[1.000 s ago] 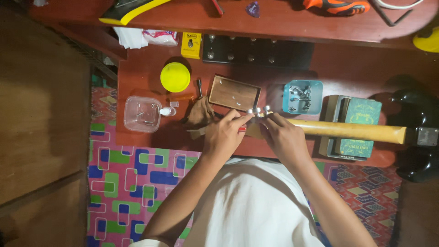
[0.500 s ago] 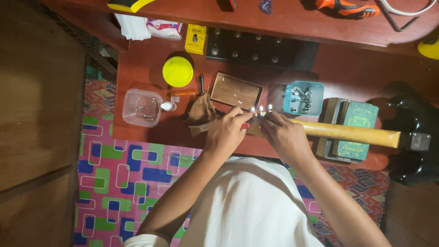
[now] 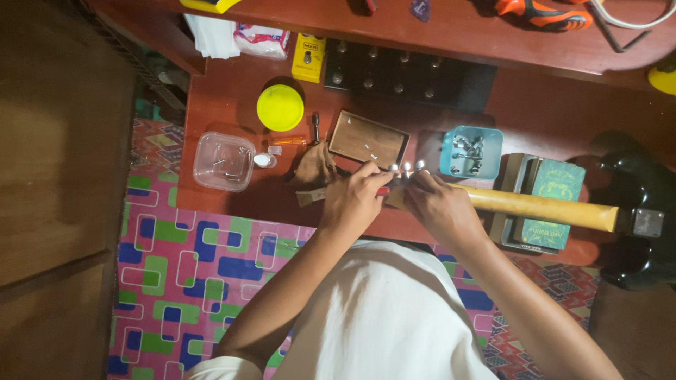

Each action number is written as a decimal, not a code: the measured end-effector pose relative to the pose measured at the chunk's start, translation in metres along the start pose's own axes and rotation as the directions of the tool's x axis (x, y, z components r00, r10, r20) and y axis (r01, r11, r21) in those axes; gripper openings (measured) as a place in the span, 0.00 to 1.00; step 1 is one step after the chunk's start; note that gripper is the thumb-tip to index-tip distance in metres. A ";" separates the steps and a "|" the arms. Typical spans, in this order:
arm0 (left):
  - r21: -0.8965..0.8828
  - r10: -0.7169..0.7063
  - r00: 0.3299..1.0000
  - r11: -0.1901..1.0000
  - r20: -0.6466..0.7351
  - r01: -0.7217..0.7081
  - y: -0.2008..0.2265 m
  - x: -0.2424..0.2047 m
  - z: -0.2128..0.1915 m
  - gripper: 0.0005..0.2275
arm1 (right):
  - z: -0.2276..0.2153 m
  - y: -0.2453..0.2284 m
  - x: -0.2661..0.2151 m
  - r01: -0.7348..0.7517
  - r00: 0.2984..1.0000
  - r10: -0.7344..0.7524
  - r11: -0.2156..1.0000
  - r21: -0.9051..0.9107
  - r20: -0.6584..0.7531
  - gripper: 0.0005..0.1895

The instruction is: The person installs tuning pegs onto a guitar headstock. They pick up each tuning peg from a container, place it into a hole on the headstock, and tighten it using a screwdriver. The person repeats this process for all six tuning pegs.

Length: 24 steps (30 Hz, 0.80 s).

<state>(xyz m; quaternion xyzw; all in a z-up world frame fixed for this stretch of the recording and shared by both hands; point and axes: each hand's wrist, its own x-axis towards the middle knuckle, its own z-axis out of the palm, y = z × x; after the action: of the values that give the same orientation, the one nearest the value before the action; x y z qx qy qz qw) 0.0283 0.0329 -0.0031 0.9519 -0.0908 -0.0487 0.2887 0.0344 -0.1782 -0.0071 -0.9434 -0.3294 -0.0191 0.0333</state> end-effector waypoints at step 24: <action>-0.059 0.023 0.999 0.998 -0.042 -0.026 0.007 0.002 -0.018 0.13 | 0.005 -0.008 -0.009 -0.225 0.972 0.235 0.954 0.196 -0.028 0.08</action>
<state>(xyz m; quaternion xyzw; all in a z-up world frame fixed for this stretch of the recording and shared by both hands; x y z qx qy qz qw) 0.0315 0.0364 0.0159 0.9425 -0.0948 -0.0280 0.3192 0.0223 -0.1769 -0.0120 -0.9670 -0.2167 -0.0076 0.1341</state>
